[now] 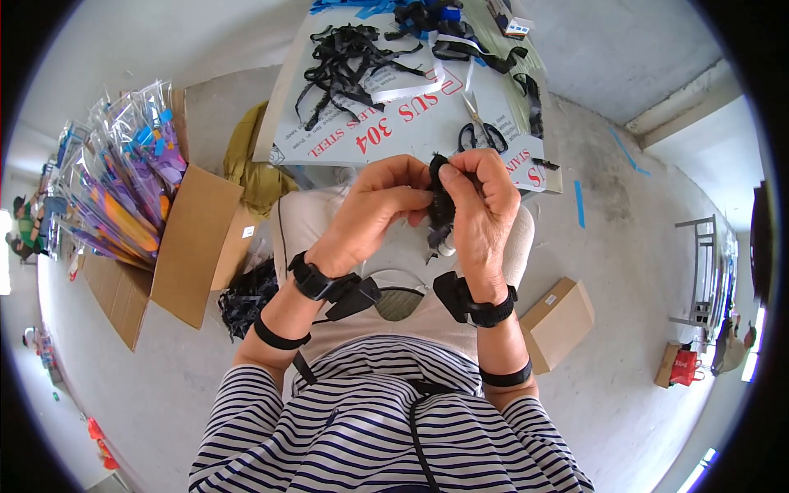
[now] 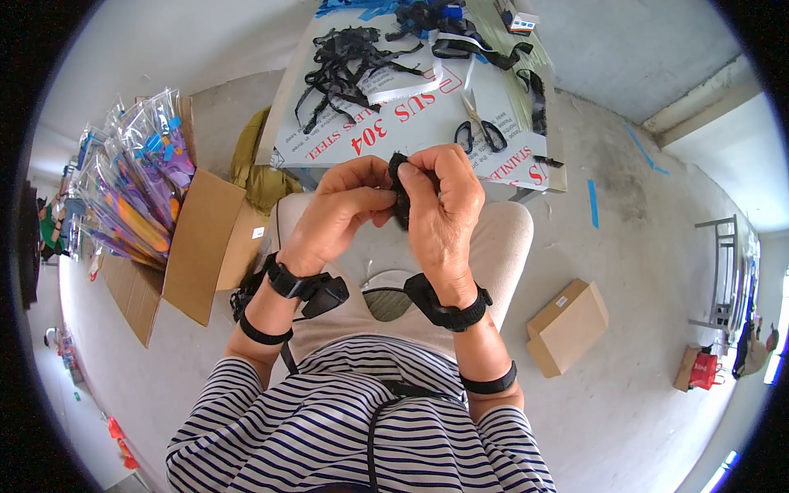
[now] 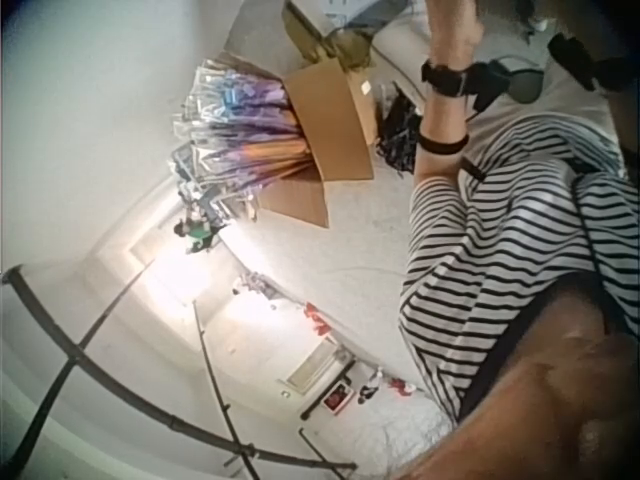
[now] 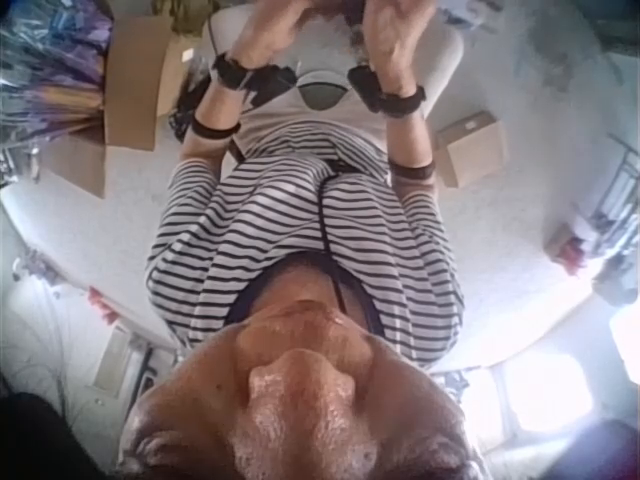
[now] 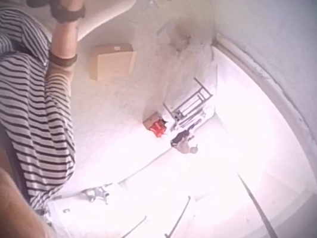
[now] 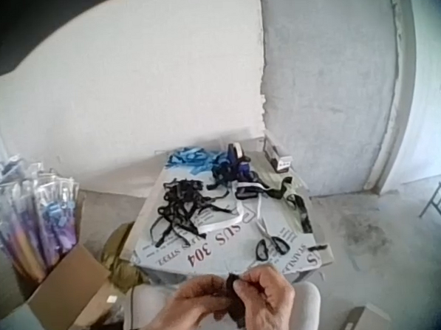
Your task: Trimming excess material and loose threads from black nylon straps using a pair of scissors.
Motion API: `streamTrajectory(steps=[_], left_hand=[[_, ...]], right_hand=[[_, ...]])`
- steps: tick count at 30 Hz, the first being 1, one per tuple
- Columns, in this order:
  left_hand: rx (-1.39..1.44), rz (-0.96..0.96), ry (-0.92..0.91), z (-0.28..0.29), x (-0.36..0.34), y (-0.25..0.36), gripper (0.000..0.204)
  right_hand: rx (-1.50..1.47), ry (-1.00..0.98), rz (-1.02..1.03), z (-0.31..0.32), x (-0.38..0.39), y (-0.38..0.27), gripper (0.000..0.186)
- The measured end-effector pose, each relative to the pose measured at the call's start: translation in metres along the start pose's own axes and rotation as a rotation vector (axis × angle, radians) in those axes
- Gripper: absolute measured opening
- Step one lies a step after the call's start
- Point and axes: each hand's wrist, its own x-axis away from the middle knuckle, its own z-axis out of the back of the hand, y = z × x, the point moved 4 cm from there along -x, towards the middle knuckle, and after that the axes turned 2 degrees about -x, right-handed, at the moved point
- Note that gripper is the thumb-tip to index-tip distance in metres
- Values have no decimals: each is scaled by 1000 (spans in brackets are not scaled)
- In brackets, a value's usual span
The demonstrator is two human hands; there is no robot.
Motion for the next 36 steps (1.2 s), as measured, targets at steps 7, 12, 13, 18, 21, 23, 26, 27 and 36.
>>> streamTrajectory(steps=[7,12,13,18,21,23,26,27,36], left_hand=[[-268,-84,46,9,2,6,17],[6,30,67,5,5,9,15],[50,98,73,5,7,7,15],[-6,112,-10,14,13,6,15],[-83,112,10,15,18,7,14],[-132,110,34,10,17,8,14],[-125,108,31,8,14,9,14],[-120,84,36,10,14,11,13],[-319,-19,87,21,14,24,14]], right_hand=[[-224,18,-381,0,-1,-2,4],[-272,-31,-364,-2,-3,0,6],[-272,-32,-364,-2,-3,0,6],[-277,115,-363,10,-8,9,9],[-353,58,-357,7,-11,7,11],[-448,-16,-390,0,-11,9,15],[-503,-68,-467,3,-12,19,23],[-503,-69,-466,5,-14,18,23],[-583,-387,-464,-6,-7,-1,63]])
